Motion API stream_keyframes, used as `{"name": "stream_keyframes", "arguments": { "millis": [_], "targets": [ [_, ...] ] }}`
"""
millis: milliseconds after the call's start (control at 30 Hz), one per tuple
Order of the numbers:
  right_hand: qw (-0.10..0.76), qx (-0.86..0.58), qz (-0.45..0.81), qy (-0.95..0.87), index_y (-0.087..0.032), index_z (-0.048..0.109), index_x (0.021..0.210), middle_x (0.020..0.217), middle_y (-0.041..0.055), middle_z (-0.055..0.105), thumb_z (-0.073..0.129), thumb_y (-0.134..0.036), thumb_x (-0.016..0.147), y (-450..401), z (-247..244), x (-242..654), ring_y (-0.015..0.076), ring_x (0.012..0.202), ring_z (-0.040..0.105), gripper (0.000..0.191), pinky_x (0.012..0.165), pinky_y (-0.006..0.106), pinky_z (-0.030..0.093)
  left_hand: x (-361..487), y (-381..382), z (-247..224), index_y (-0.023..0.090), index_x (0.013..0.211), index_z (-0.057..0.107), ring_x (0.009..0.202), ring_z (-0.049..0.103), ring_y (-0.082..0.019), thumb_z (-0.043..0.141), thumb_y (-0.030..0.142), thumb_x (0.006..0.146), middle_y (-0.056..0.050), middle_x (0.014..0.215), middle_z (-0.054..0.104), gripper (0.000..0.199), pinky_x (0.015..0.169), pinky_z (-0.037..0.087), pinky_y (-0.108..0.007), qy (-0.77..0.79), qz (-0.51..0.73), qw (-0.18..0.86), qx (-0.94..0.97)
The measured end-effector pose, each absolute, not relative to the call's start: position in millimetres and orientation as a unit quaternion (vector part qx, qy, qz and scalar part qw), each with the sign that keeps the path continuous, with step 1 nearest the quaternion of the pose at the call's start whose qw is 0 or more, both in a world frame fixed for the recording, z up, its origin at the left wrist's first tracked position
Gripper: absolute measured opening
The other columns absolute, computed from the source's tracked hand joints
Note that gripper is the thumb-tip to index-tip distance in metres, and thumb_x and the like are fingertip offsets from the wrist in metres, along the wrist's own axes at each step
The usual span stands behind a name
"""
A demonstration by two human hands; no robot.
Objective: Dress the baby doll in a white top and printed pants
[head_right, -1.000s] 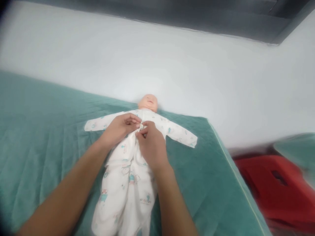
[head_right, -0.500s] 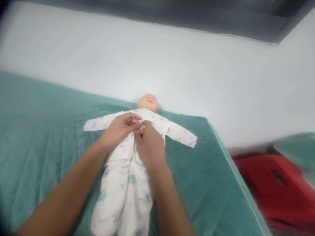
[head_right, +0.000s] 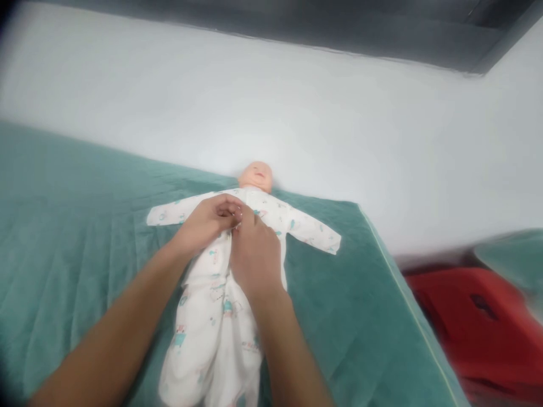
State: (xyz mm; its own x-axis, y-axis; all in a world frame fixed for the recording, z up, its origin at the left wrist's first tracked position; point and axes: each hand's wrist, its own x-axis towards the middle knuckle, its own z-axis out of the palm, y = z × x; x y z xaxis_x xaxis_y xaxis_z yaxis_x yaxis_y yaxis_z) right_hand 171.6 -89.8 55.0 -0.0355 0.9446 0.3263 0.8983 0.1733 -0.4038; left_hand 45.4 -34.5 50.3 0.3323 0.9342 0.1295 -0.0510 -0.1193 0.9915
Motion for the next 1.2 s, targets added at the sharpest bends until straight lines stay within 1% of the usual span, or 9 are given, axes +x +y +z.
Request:
{"name": "stream_keyframes", "arguments": {
  "millis": [133, 300, 533, 700, 800, 900, 967, 1100, 1200],
  "targets": [
    [0.27, -0.643, 0.053, -0.715, -0.024, 0.049, 0.132, 0.104, 0.004, 0.07, 0.046, -0.016, 0.092, -90.3, 54.8, 172.2, 0.0201, 0.081, 0.063, 0.041, 0.065, 0.03, 0.036, 43.7, -34.1, 51.3, 0.017, 0.097, 0.064, 0.076, 0.063, -0.015, 0.062, 0.014, 0.075, -0.002, 0.083, 0.066, 0.022, 0.073, 0.047, -0.028, 0.362, 0.448, 0.564, 0.592],
    [0.31, -0.644, 0.117, -0.689, -0.027, 0.051, 0.123, 0.092, -0.001, 0.069, 0.051, -0.021, 0.09, -87.4, 51.2, 177.9, 0.0184, 0.077, 0.062, 0.034, 0.064, 0.029, 0.039, 37.1, -34.3, 56.7, 0.017, 0.096, 0.064, 0.066, 0.056, -0.012, 0.063, 0.019, 0.077, 0.003, 0.068, 0.06, 0.02, 0.063, 0.041, -0.025, 0.415, 0.42, 0.534, 0.605],
    [0.33, -0.644, 0.128, -0.679, -0.027, 0.055, 0.117, 0.091, -0.0001, 0.068, 0.052, -0.025, 0.089, -86.1, 47.5, 179.0, 0.018, 0.074, 0.061, 0.029, 0.066, 0.031, 0.041, 35.2, -34.1, 58.0, 0.017, 0.093, 0.064, 0.06, 0.047, -0.009, 0.063, 0.021, 0.078, 0.005, 0.065, 0.053, 0.015, 0.058, 0.035, -0.023, 0.429, 0.408, 0.522, 0.614],
    [0.325, -0.667, 0.123, -0.659, -0.025, 0.046, 0.131, 0.106, 0.0036, 0.064, 0.052, -0.028, 0.089, -88.9, 52.7, 177.2, 0.0179, 0.078, 0.061, 0.042, 0.067, 0.031, 0.042, 30.4, -35.0, 58.2, 0.016, 0.085, 0.065, 0.061, 0.048, -0.009, 0.062, 0.023, 0.079, 0.004, 0.067, 0.055, 0.009, 0.058, 0.036, -0.023, 0.426, 0.401, 0.514, 0.628],
    [0.287, -0.694, 0.098, -0.653, -0.021, 0.045, 0.124, 0.11, 0.0064, 0.06, 0.053, -0.032, 0.089, -95.5, 62.5, 174.8, 0.0188, 0.08, 0.059, 0.037, 0.064, 0.031, 0.039, 21.9, -37.1, 59.5, 0.016, 0.083, 0.068, 0.062, 0.049, -0.009, 0.064, 0.027, 0.08, 0.002, 0.068, 0.057, 0.012, 0.057, 0.035, -0.023, 0.411, 0.371, 0.51, 0.658],
    [0.204, -0.719, 0.084, -0.659, -0.021, 0.047, 0.099, 0.096, 0.0041, 0.059, 0.051, -0.032, 0.091, -104.4, 73.6, 172.7, 0.0183, 0.075, 0.054, 0.014, 0.059, 0.03, 0.035, 13.7, -39.9, 62.3, 0.018, 0.087, 0.071, 0.068, 0.052, -0.011, 0.066, 0.034, 0.081, 0.0, 0.076, 0.062, 0.018, 0.06, 0.038, -0.024, 0.402, 0.337, 0.497, 0.691],
    [0.149, -0.73, 0.091, -0.661, -0.022, 0.044, 0.089, 0.088, 0.0021, 0.057, 0.049, -0.032, 0.092, -109.8, 78.7, 171.6, 0.0172, 0.07, 0.051, 0.011, 0.057, 0.029, 0.032, 10.2, -41.1, 64.0, 0.019, 0.089, 0.071, 0.073, 0.055, -0.012, 0.066, 0.037, 0.081, -0.001, 0.082, 0.064, 0.02, 0.064, 0.04, -0.025, 0.395, 0.308, 0.491, 0.713],
    [0.087, -0.722, 0.092, -0.68, -0.022, 0.043, 0.083, 0.088, 0.002, 0.057, 0.047, -0.027, 0.093, -116.0, 80.4, 169.1, 0.0171, 0.072, 0.052, 0.012, 0.056, 0.029, 0.027, 8.3, -41.2, 64.6, 0.02, 0.088, 0.07, 0.071, 0.052, -0.013, 0.07, 0.04, 0.077, 0.0, 0.079, 0.061, 0.022, 0.063, 0.04, -0.025, 0.375, 0.241, 0.477, 0.757],
    [0.062, -0.708, 0.085, -0.698, -0.021, 0.043, 0.084, 0.09, 0.0039, 0.057, 0.046, -0.024, 0.092, -117.7, 79.0, 167.7, 0.0187, 0.075, 0.055, 0.01, 0.056, 0.03, 0.025, 9.8, -41.2, 63.2, 0.02, 0.085, 0.069, 0.074, 0.051, -0.013, 0.07, 0.035, 0.076, 0.0, 0.081, 0.061, 0.017, 0.065, 0.04, -0.025, 0.367, 0.239, 0.452, 0.777]
  ]
}}
